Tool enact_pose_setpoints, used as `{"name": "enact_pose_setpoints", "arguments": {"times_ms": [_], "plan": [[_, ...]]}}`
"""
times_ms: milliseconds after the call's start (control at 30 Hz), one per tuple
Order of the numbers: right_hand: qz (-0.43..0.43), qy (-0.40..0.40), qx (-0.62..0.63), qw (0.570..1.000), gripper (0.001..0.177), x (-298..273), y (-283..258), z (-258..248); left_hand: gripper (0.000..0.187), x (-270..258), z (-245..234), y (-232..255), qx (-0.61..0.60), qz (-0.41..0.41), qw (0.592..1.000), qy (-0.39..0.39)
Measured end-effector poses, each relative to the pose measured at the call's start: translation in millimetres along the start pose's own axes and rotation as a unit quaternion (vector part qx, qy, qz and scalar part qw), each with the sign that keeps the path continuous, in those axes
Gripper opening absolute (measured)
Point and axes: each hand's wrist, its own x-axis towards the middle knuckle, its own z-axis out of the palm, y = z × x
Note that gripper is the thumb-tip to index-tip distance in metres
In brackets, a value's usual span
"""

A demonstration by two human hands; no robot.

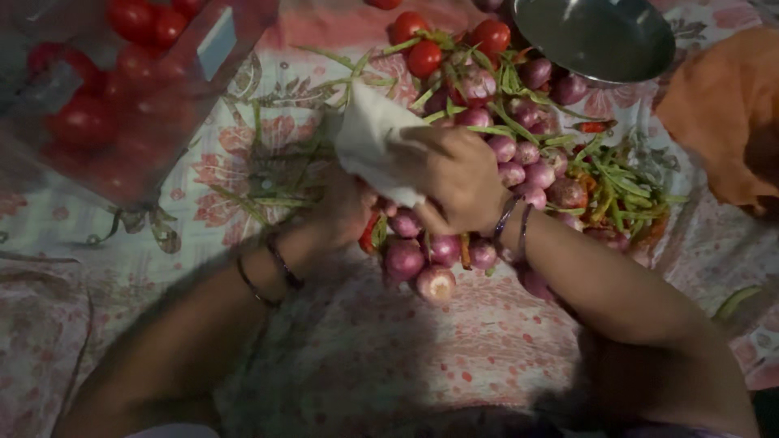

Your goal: The person sits on the floor and wipes tomatoes with a white cloth. They pick up tomatoes from a plastic container, wipe them, and place them back. Red onions and green chilies are visible on the patterned cloth nearby.

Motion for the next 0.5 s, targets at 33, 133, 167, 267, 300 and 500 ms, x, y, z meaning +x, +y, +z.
{"name": "enact_pose_setpoints", "arguments": {"times_ms": [33, 133, 167, 267, 300, 500], "plan": [[-0.058, -0.040, -0.020, 0.997, 0.049, 1, 2, 0, 0.039, -2, -2, -2, -0.052, -0.002, 0.999, -0.004], [-0.022, 0.032, 0.061, 0.997, 0.046, 3, 5, 5, 0.047, -3, -5, -5, -0.063, -0.023, 0.997, -0.031], [0.008, 0.014, 0.120, 0.993, 0.047, 5, 5, 7, 0.048, -3, -7, -7, -0.043, -0.030, 0.998, -0.040], [0.054, -0.027, 0.210, 0.976, 0.048, 8, 4, 10, 0.034, -5, -11, -13, -0.015, 0.016, 0.996, -0.082], [0.041, -0.034, 0.185, 0.981, 0.047, 9, 3, 10, 0.030, -5, -12, -15, -0.017, 0.036, 0.995, -0.092], [-0.042, -0.103, 0.011, 0.994, 0.044, 8, -6, 7, 0.025, -4, -8, -14, -0.072, 0.003, 0.997, -0.018]]}}
